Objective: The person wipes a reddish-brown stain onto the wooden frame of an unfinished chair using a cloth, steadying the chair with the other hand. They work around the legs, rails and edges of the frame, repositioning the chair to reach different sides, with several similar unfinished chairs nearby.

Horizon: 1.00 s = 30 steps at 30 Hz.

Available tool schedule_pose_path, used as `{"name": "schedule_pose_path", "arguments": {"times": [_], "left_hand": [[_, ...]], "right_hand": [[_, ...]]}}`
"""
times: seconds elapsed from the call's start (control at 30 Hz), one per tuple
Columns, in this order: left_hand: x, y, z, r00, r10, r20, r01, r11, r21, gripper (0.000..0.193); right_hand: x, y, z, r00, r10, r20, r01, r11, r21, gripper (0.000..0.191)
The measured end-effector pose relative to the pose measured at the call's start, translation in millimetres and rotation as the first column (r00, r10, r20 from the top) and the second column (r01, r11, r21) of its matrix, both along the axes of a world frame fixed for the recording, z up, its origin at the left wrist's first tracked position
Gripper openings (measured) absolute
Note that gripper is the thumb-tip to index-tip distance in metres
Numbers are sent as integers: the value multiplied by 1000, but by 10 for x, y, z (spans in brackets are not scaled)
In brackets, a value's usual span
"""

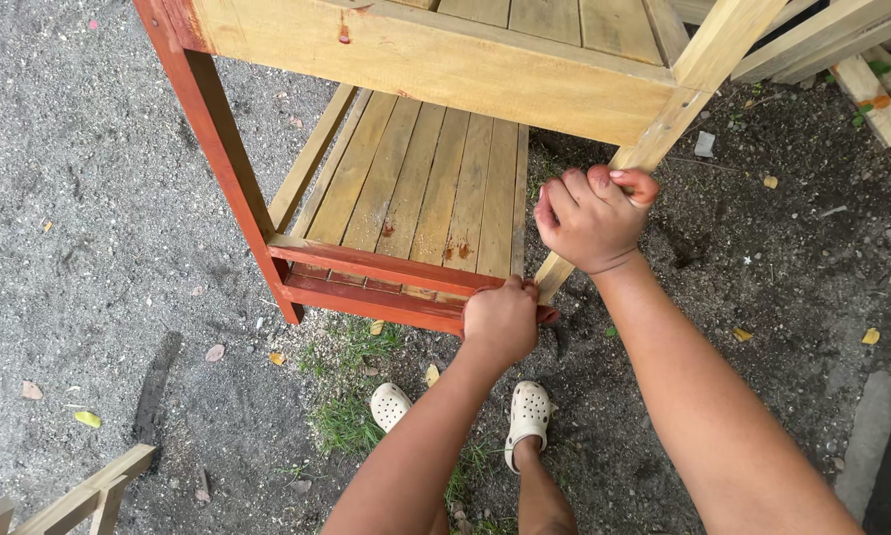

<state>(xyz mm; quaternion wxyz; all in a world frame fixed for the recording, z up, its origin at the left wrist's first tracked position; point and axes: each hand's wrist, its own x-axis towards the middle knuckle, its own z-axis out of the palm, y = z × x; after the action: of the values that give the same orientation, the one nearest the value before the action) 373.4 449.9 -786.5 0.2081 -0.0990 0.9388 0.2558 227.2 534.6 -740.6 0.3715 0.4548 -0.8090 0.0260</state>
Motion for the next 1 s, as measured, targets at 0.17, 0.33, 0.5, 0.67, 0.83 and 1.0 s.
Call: {"name": "schedule_pose_path", "arguments": {"times": [0.17, 0.33, 0.5, 0.67, 0.83, 1.0], "left_hand": [[-58, -423, -178, 962, 274, 17, -273, 947, 169, 35], [-323, -260, -508, 838, 526, -142, -497, 845, 196, 30], [-311, 186, -463, 879, 449, -158, -428, 891, 151, 30], [200, 379, -290, 814, 493, -305, -437, 868, 238, 35], [270, -106, -398, 742, 662, -105, -547, 689, 476, 26], [69, -342, -346, 583, 759, -291, -612, 646, 456, 35]], "right_hand": [[-12, 27, -46, 1000, 3, 2, -3, 1000, 1, 17], [13, 22, -81, 1000, -8, 17, 8, 1000, 4, 20], [-6, 38, -36, 999, 32, 8, -32, 999, -8, 15], [-30, 49, -19, 1000, -6, 12, 6, 1000, 5, 19], [-19, 60, -32, 1000, 7, 9, -7, 1000, 3, 18], [32, 18, -57, 999, 23, 24, -23, 1000, -14, 18]]}}
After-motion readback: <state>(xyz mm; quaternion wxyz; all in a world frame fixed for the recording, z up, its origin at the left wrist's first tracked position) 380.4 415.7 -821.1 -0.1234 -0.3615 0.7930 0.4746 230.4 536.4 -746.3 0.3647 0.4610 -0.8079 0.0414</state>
